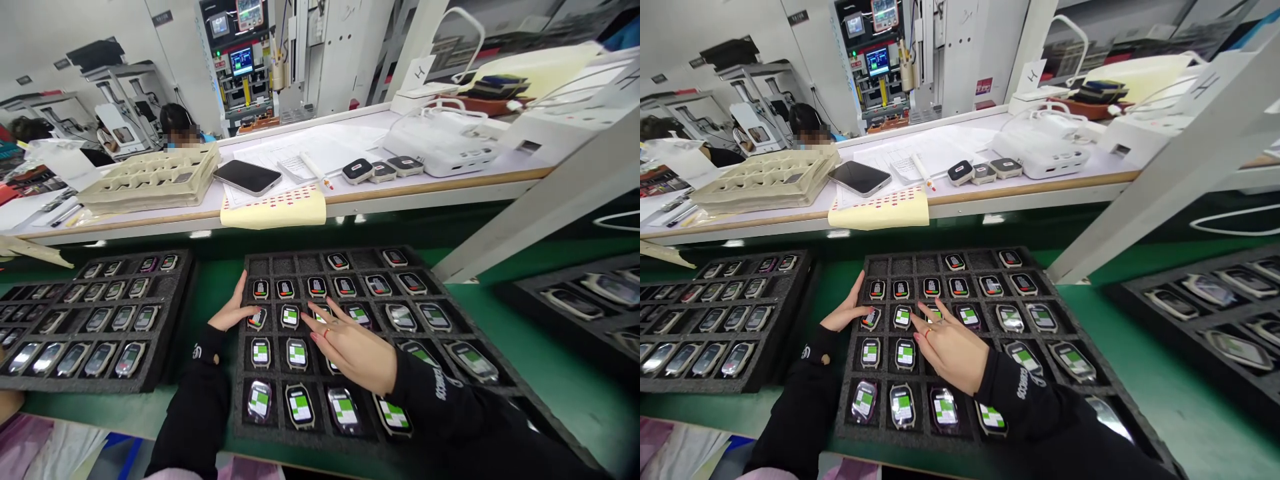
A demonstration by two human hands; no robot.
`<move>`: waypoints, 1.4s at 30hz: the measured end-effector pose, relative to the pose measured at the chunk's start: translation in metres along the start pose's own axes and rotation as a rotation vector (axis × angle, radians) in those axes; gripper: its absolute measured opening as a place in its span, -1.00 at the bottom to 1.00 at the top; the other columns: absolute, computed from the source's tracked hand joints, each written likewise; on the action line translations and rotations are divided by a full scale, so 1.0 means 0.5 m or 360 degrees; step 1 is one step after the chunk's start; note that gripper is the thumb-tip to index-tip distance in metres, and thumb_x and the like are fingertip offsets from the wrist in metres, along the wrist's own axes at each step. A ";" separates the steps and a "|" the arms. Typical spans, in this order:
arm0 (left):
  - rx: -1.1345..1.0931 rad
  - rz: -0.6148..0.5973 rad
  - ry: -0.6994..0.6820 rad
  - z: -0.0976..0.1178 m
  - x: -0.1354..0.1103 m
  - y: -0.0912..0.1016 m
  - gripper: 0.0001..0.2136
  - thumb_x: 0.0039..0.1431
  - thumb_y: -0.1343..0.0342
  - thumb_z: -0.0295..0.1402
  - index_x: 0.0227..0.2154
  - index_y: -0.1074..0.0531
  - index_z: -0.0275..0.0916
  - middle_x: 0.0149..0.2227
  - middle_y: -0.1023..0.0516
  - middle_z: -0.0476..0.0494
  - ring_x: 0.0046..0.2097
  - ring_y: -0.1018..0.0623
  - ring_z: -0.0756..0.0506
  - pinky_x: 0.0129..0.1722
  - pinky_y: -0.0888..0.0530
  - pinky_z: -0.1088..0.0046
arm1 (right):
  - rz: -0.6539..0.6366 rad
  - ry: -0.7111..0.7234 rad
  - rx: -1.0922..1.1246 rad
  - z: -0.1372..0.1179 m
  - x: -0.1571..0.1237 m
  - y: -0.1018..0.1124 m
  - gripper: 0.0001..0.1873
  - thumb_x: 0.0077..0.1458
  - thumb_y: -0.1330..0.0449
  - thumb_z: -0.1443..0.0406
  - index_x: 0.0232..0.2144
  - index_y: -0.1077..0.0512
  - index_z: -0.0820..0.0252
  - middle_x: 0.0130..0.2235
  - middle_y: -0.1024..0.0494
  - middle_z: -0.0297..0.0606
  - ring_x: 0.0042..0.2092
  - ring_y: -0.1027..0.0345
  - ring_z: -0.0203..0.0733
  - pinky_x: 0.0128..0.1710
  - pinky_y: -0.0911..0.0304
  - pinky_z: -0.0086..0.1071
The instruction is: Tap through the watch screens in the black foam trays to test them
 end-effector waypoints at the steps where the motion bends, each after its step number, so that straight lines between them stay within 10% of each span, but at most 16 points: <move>1: 0.0016 -0.0050 0.0010 0.001 -0.009 0.003 0.06 0.01 -0.30 -0.25 0.35 0.40 -0.04 0.41 0.20 -0.10 0.38 0.01 -0.25 0.35 0.01 0.16 | 0.0003 -0.0005 0.0011 0.000 -0.004 -0.001 -0.52 0.38 0.23 0.38 0.11 -0.35 0.54 0.06 -0.46 0.10 0.26 -0.09 0.17 0.24 -0.01 0.26; 11: 0.0013 -0.0131 0.0064 0.007 -0.034 0.008 0.12 -0.10 -0.39 -0.31 0.35 0.35 -0.04 0.41 0.20 -0.14 0.39 0.06 -0.28 0.36 0.04 0.13 | 0.0085 -0.0066 0.0078 0.013 -0.033 0.015 -0.52 0.40 0.23 0.33 0.02 -0.45 0.40 0.09 -0.45 0.01 0.29 -0.02 0.10 0.27 0.01 0.21; 28: -0.0060 0.0618 0.0052 0.007 0.027 -0.038 -0.18 0.11 -0.14 -0.34 0.36 0.20 -0.18 0.37 -0.03 -0.17 0.34 -0.15 -0.17 0.30 -0.17 0.33 | -0.0054 -0.0235 0.0040 0.052 -0.061 0.041 -0.40 0.40 0.30 0.25 -0.23 -0.52 0.35 0.15 -0.38 0.05 0.29 0.01 0.17 0.27 0.09 0.28; 42: 0.0081 0.0720 -0.0012 0.001 0.031 -0.033 -0.30 0.19 -0.07 -0.26 0.33 0.08 -0.24 0.38 0.00 -0.18 0.36 -0.09 -0.16 0.33 -0.11 0.34 | 0.0033 -0.0434 0.0008 0.107 -0.008 -0.004 -0.45 0.38 0.26 0.27 0.17 -0.31 0.48 0.18 -0.33 0.07 0.30 0.01 0.11 0.30 0.12 0.19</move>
Point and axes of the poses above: each hand's wrist, its own x-axis towards the middle knuckle, its own y-axis out of the back of the hand, z = x × y, the point moved 2 cm from there along x, towards the middle knuckle
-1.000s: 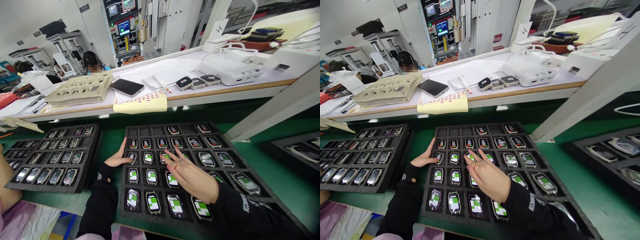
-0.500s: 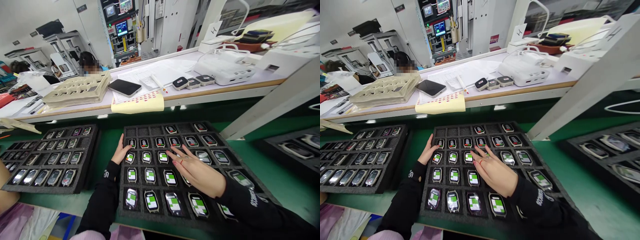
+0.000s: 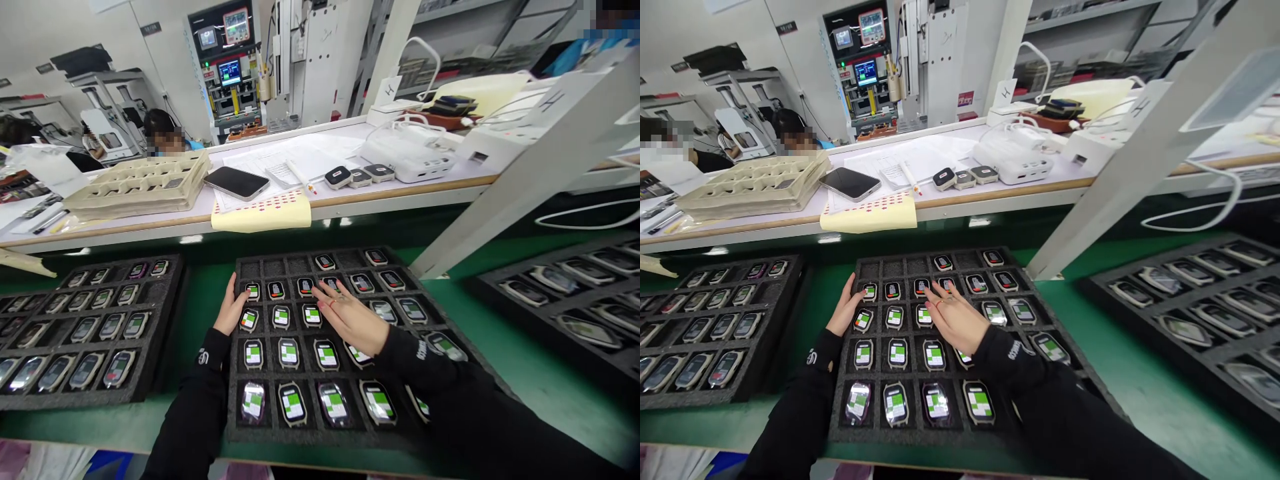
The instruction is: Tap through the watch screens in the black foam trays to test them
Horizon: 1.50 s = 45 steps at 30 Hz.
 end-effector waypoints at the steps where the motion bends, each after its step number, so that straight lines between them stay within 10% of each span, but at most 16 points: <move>1: 0.0003 -0.0009 0.0004 0.000 -0.001 0.001 -0.29 0.20 -0.06 -0.24 0.34 0.09 -0.25 0.38 -0.01 -0.18 0.36 -0.10 -0.16 0.32 -0.13 0.33 | -0.0002 -0.0015 -0.0029 0.001 0.006 -0.004 -0.45 0.38 0.27 0.28 0.18 -0.31 0.48 0.19 -0.32 0.06 0.31 0.03 0.10 0.30 0.11 0.17; 21: 0.0076 0.0066 -0.0038 -0.009 -0.001 0.006 -0.39 0.24 -0.03 -0.16 0.30 -0.05 -0.19 0.37 -0.05 -0.14 0.36 -0.11 -0.16 0.32 -0.14 0.33 | -0.0160 0.0230 -0.0079 -0.088 0.085 -0.045 -0.45 0.38 0.17 0.25 0.20 -0.21 0.63 0.18 -0.31 0.18 0.34 0.13 0.12 0.32 0.15 0.08; 45: 0.0073 0.0172 -0.0010 -0.008 -0.006 0.018 -0.46 0.25 -0.04 -0.16 0.26 -0.17 -0.14 0.35 -0.11 -0.10 0.34 -0.16 -0.17 0.32 -0.15 0.32 | 0.0096 -0.0163 -0.0257 0.121 -0.088 0.051 -0.42 0.37 0.30 0.28 0.10 -0.38 0.50 0.18 -0.33 0.06 0.33 0.10 0.12 0.29 0.08 0.16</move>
Point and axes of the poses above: each hand's wrist, its own x-axis towards the middle knuckle, its own y-axis out of the back of the hand, z = x × y, the point moved 2 cm from there along x, towards the middle knuckle
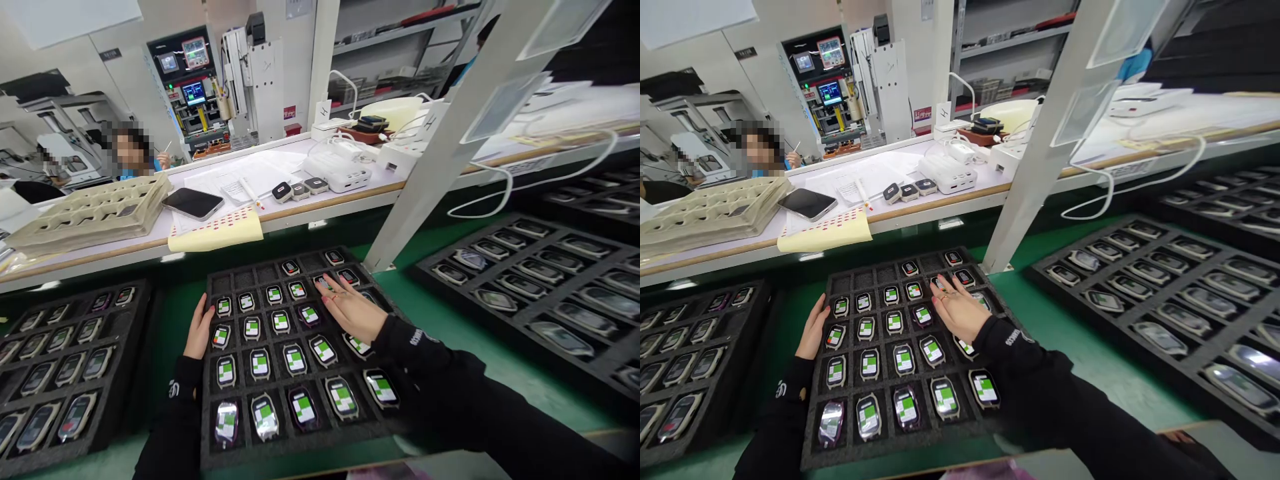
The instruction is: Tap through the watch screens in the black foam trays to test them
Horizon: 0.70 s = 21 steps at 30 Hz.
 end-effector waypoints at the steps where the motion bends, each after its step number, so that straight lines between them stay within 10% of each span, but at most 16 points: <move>1: -0.0007 0.0010 0.0004 0.000 0.000 0.000 -0.46 0.24 -0.04 -0.17 0.26 -0.18 -0.15 0.34 -0.12 -0.11 0.33 -0.17 -0.17 0.32 -0.15 0.32 | 0.0001 -0.0026 0.0001 0.010 -0.008 0.007 -0.41 0.38 0.31 0.27 0.07 -0.41 0.49 0.18 -0.34 0.06 0.32 0.09 0.13 0.29 0.07 0.16; 21: -0.0051 0.0074 0.0035 0.020 -0.005 0.001 -0.51 0.22 -0.07 -0.20 0.20 -0.28 -0.14 0.29 -0.23 -0.12 0.31 -0.21 -0.23 0.31 -0.20 0.22 | 0.0045 -0.0245 0.0122 0.078 -0.049 0.010 -0.40 0.38 0.31 0.22 0.03 -0.45 0.39 0.21 -0.31 -0.02 0.34 0.15 0.08 0.31 0.15 0.16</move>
Point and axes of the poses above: each hand's wrist, its own x-axis towards the middle knuckle, its own y-axis out of the back of the hand, z = x × y, the point moved 2 cm from there along x, towards the middle knuckle
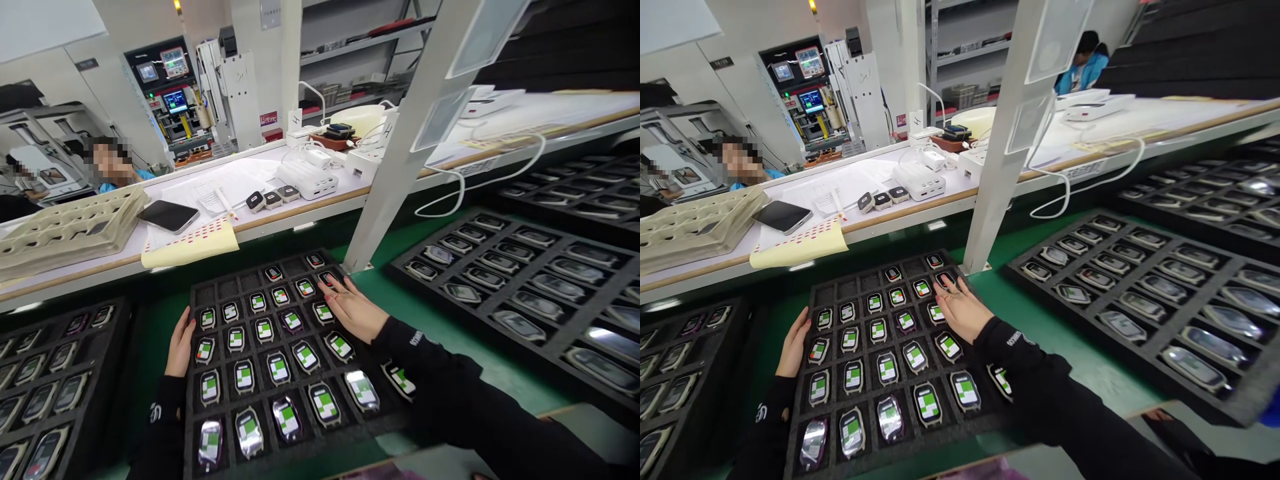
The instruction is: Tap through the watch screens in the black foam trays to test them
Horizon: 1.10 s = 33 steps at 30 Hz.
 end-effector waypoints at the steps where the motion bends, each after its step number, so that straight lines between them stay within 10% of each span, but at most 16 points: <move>1: 0.0002 0.0005 -0.0005 0.000 0.000 0.000 -0.52 0.22 -0.07 -0.19 0.19 -0.28 -0.14 0.29 -0.23 -0.12 0.32 -0.21 -0.22 0.31 -0.20 0.22 | 0.0010 -0.0024 0.0000 0.010 -0.004 0.007 -0.40 0.38 0.31 0.21 0.03 -0.45 0.38 0.20 -0.32 -0.02 0.34 0.14 0.09 0.31 0.15 0.17; 16: 0.0035 0.0027 -0.0007 -0.013 0.011 0.006 -0.54 0.23 -0.07 -0.19 0.18 -0.30 -0.11 0.28 -0.25 -0.10 0.32 -0.20 -0.22 0.32 -0.16 0.20 | 0.0059 -0.0132 0.0114 0.074 -0.025 0.006 -0.35 0.38 0.34 0.15 -0.33 -0.51 0.25 0.23 -0.28 -0.09 0.34 0.13 0.13 0.30 0.17 0.23; 25: 0.0039 0.0034 0.0018 -0.004 0.007 0.002 -0.51 0.23 -0.05 -0.21 0.21 -0.27 -0.15 0.31 -0.21 -0.10 0.33 -0.18 -0.22 0.32 -0.17 0.22 | 0.0260 -0.0069 0.0234 0.106 0.035 0.008 -0.37 0.38 0.36 0.17 0.21 -0.28 0.37 0.22 -0.29 -0.07 0.32 0.06 0.01 0.33 0.13 0.09; 33: 0.0050 0.0058 0.0016 -0.003 0.009 0.002 -0.50 0.21 -0.05 -0.20 0.20 -0.28 -0.19 0.30 -0.21 -0.14 0.32 -0.19 -0.23 0.31 -0.20 0.23 | 0.0514 -0.0081 0.0293 0.138 0.099 -0.023 -0.38 0.38 0.39 0.16 0.27 -0.21 0.21 0.22 -0.31 -0.17 0.31 0.00 -0.03 0.33 0.08 0.06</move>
Point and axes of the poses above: each hand's wrist, its own x-axis towards the middle knuckle, its own y-axis out of the back of the hand, z = x × y, the point moved 2 cm from there along x, towards the middle knuckle
